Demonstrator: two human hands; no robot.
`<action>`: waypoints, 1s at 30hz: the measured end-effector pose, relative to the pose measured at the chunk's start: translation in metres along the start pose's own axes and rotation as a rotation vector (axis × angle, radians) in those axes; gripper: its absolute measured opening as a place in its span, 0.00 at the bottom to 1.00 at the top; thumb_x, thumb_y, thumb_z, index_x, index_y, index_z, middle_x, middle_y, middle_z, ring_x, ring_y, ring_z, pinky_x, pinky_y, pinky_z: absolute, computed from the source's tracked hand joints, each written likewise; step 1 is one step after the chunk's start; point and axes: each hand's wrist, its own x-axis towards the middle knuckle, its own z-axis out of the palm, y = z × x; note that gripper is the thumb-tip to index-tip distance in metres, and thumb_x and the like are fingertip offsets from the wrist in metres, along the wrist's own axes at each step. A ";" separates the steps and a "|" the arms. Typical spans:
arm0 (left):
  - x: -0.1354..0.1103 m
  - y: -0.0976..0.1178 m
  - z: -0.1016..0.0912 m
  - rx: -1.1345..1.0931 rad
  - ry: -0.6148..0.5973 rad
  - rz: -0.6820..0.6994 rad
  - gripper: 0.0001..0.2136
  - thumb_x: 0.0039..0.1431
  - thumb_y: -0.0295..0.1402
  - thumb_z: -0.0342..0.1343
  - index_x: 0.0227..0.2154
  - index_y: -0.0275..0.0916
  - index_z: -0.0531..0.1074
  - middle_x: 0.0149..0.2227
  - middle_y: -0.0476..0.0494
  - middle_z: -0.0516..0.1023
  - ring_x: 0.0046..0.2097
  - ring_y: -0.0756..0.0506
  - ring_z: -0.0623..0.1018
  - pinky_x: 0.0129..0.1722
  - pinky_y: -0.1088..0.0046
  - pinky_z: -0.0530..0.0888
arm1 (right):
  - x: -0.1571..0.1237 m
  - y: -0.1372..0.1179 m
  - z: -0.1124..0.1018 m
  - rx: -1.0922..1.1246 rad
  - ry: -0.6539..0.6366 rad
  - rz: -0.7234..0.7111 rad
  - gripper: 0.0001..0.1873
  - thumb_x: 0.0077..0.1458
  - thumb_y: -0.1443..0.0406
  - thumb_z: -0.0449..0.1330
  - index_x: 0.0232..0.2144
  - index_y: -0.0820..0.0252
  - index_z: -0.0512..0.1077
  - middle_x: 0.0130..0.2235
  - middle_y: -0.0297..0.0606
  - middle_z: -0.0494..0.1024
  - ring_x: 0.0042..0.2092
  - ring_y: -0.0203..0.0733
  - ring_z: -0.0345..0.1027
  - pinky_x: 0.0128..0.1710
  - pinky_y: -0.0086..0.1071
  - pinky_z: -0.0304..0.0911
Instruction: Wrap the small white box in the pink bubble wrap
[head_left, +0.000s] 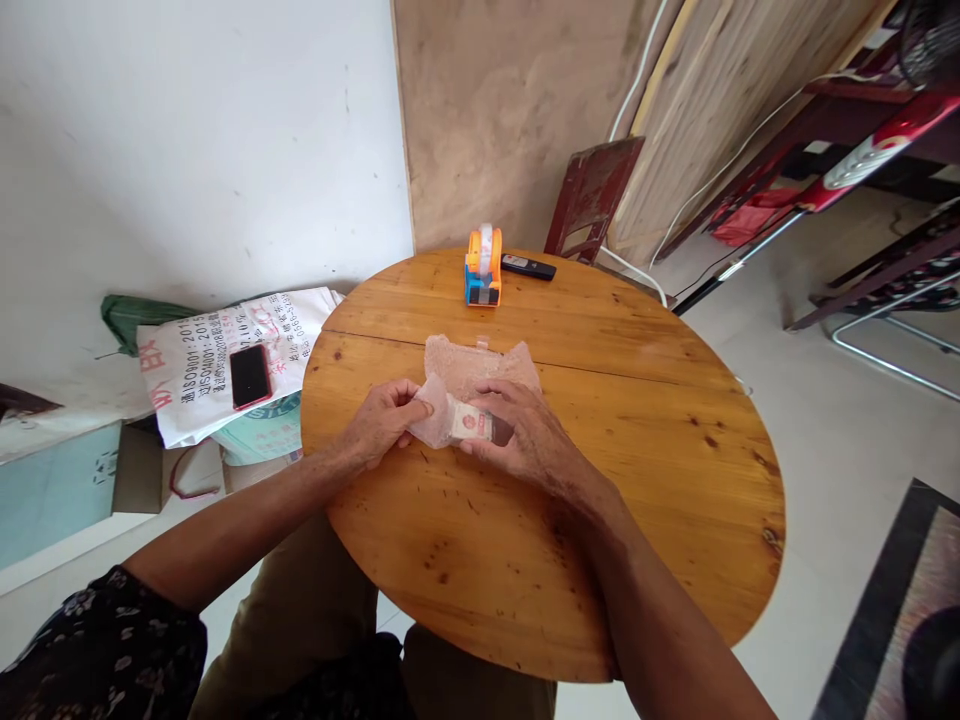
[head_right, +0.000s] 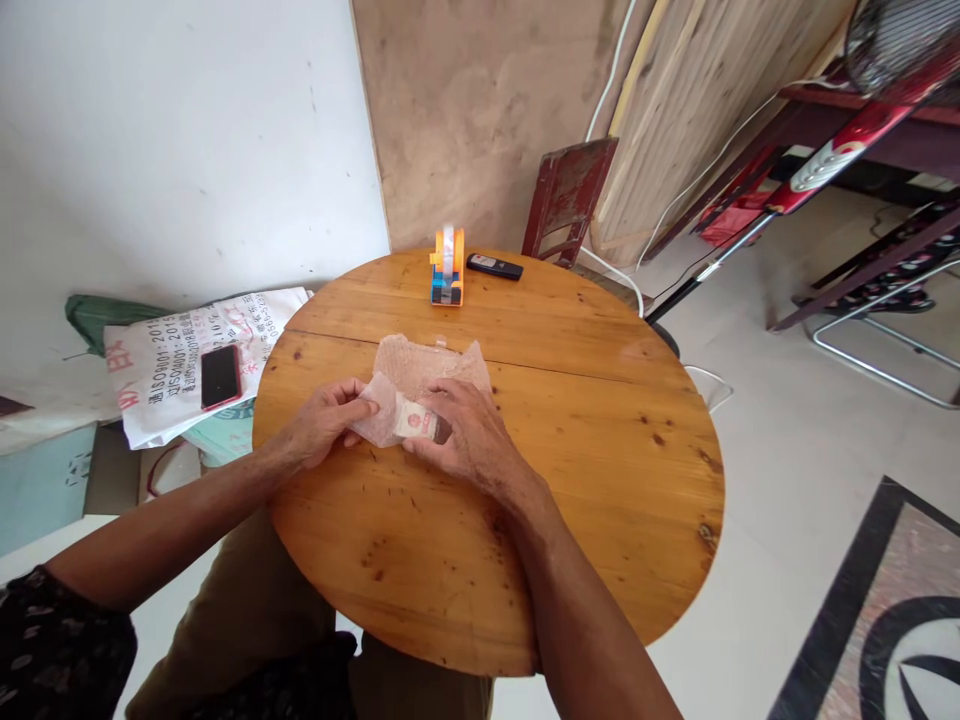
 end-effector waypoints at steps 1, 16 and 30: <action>0.000 0.001 0.000 0.004 0.001 0.003 0.14 0.42 0.40 0.63 0.24 0.36 0.67 0.19 0.54 0.69 0.17 0.57 0.62 0.13 0.82 0.56 | 0.000 -0.001 0.000 -0.004 0.006 0.001 0.21 0.52 0.56 0.68 0.49 0.55 0.76 0.57 0.45 0.73 0.57 0.54 0.67 0.57 0.46 0.63; -0.001 0.038 0.019 0.346 -0.252 -0.071 0.08 0.48 0.29 0.57 0.33 0.35 0.76 0.26 0.48 0.78 0.24 0.50 0.76 0.28 0.74 0.73 | 0.002 -0.003 -0.002 -0.022 -0.044 -0.005 0.16 0.52 0.57 0.67 0.43 0.57 0.79 0.56 0.47 0.74 0.56 0.55 0.68 0.55 0.46 0.64; -0.003 -0.004 0.022 0.912 -0.106 0.967 0.09 0.55 0.25 0.54 0.38 0.38 0.76 0.45 0.39 0.77 0.45 0.43 0.74 0.48 0.63 0.73 | -0.001 0.003 -0.001 -0.023 -0.055 -0.025 0.20 0.52 0.61 0.66 0.49 0.56 0.76 0.56 0.47 0.74 0.58 0.56 0.67 0.57 0.48 0.64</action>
